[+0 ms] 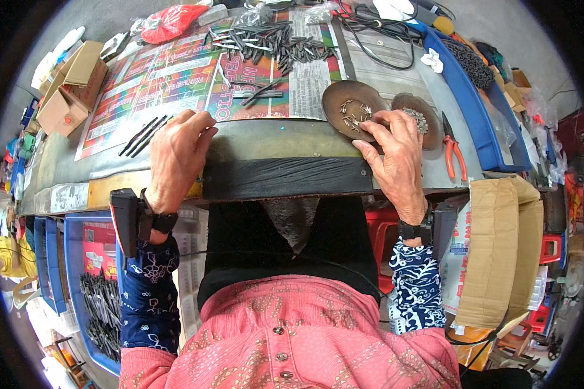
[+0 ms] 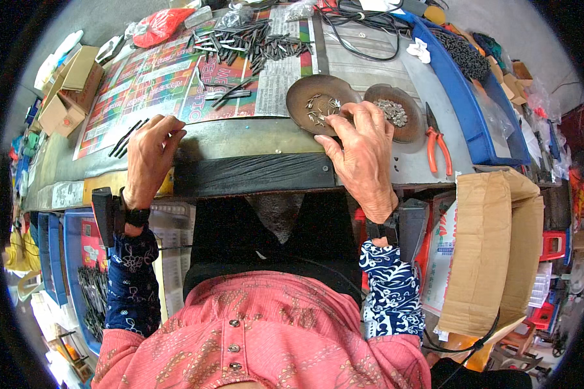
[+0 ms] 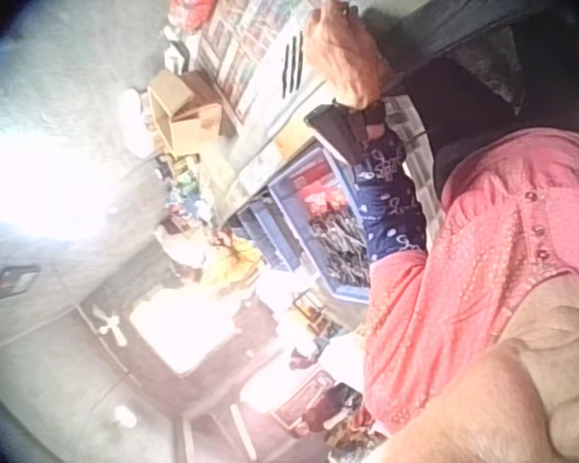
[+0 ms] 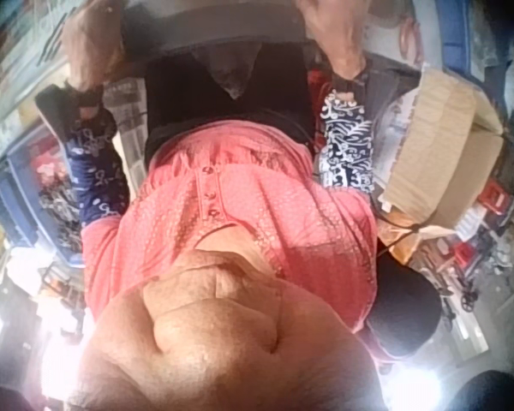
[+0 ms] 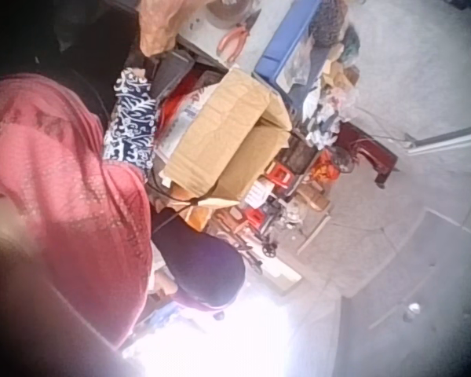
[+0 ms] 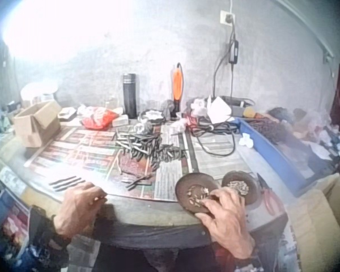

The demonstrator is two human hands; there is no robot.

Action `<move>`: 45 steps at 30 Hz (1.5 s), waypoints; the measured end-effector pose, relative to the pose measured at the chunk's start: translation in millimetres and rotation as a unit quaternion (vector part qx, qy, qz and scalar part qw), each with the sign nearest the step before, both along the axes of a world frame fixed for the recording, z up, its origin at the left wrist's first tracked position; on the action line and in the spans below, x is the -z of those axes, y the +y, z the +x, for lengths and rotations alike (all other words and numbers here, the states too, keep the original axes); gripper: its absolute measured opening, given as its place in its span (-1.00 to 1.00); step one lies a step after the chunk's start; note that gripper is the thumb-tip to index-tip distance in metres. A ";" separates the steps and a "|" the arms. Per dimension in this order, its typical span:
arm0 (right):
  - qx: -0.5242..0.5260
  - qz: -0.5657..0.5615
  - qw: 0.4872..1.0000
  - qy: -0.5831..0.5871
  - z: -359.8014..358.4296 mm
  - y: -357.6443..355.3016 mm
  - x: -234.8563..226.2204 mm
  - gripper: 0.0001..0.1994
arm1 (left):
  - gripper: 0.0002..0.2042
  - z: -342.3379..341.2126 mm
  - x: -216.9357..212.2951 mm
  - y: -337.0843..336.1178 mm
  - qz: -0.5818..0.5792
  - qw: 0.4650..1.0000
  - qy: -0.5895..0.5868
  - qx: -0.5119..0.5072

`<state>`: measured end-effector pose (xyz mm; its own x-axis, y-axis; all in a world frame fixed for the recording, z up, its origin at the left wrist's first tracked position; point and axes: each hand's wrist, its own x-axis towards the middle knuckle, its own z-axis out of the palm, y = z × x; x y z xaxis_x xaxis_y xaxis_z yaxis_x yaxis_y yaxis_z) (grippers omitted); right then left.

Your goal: The person repeatedly picks up short black wires and small metal connectors, inserts the connectors into the wire ends, and uses red-handled pliers to crimp them. The person places the finished units on the table and continues the process with additional wires and connectors.

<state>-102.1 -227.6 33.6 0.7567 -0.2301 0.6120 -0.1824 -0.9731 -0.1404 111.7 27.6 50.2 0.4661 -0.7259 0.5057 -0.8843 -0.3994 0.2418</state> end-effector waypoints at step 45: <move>-0.074 0.242 0.953 -0.169 -6.6 15.6 -0.8 -0.84 | -0.93 -33.5 -34.5 -29.2 -0.061 0.983 0.169 0.023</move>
